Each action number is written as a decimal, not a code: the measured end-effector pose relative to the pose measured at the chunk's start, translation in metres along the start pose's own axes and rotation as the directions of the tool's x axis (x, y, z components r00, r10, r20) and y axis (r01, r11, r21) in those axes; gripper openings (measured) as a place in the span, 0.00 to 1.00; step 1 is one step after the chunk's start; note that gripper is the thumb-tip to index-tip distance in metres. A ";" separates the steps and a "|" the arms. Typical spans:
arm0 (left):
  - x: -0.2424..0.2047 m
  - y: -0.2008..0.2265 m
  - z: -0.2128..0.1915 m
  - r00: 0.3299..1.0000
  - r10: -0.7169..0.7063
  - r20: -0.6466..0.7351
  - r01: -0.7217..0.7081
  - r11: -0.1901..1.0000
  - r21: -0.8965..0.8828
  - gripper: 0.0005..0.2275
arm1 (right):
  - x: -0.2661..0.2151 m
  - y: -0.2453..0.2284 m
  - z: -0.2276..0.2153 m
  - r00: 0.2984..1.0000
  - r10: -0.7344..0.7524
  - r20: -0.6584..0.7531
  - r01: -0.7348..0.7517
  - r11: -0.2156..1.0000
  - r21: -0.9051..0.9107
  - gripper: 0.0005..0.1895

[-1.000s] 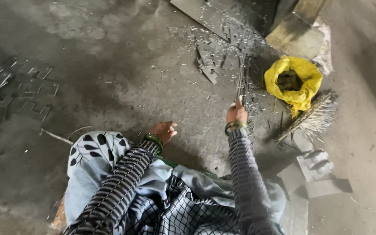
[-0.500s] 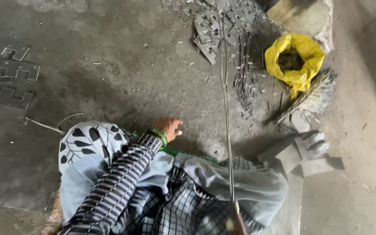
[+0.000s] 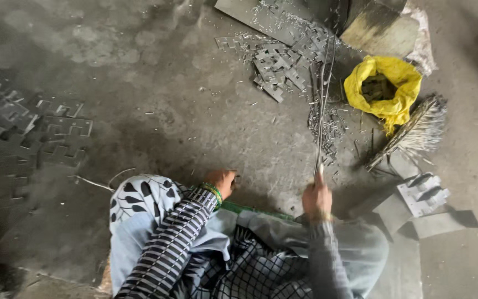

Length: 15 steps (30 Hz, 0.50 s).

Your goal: The person sits on the floor and repeatedly picks up small metal brackets, aligns them into stacks, and places them aside. The person also uses a broom to sweep metal shavings and debris into a pile and then into a yellow bag. The person handles metal rods and a flat metal sheet during the process.

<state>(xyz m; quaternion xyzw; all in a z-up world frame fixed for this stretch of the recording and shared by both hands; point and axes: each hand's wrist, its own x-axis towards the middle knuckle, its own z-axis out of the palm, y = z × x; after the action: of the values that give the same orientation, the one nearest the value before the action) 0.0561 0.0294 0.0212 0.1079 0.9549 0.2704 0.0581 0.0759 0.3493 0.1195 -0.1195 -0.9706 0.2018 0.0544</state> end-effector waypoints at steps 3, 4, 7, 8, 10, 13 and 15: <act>-0.005 0.009 0.013 0.999 0.038 0.007 -0.037 0.991 -0.125 0.16 | -0.095 -0.021 -0.054 0.999 0.017 0.046 -0.020 0.997 0.075 0.34; 0.000 0.008 0.011 0.998 0.033 0.053 -0.025 0.990 -0.139 0.16 | -0.127 -0.032 -0.075 0.987 0.083 0.137 -0.105 0.981 0.161 0.36; 0.004 0.014 0.001 0.993 0.081 0.090 -0.066 0.986 -0.154 0.18 | -0.216 -0.046 -0.120 0.919 0.319 0.230 -0.373 0.894 0.250 0.32; 0.002 0.020 0.000 0.991 0.101 0.087 -0.087 0.984 -0.154 0.18 | -0.228 -0.039 -0.127 0.909 0.342 0.239 -0.401 0.875 0.271 0.32; -0.003 0.030 -0.006 0.986 0.131 0.100 -0.112 0.977 -0.179 0.17 | -0.238 -0.022 -0.127 0.888 0.382 0.256 -0.450 0.836 0.315 0.32; -0.013 0.048 -0.018 0.973 0.169 0.154 -0.123 0.954 -0.272 0.16 | -0.248 -0.006 -0.115 0.865 0.412 0.287 -0.499 0.772 0.395 0.33; -0.012 0.066 -0.030 0.960 0.228 0.163 -0.150 0.909 -0.389 0.16 | -0.250 -0.011 -0.115 0.858 0.406 0.314 -0.512 0.726 0.460 0.34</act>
<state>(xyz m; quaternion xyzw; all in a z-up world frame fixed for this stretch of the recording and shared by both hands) 0.0738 0.0661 0.0816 0.2147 0.8599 0.4385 0.1489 0.3326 0.3191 0.2145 -0.3172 -0.8168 0.4781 -0.0600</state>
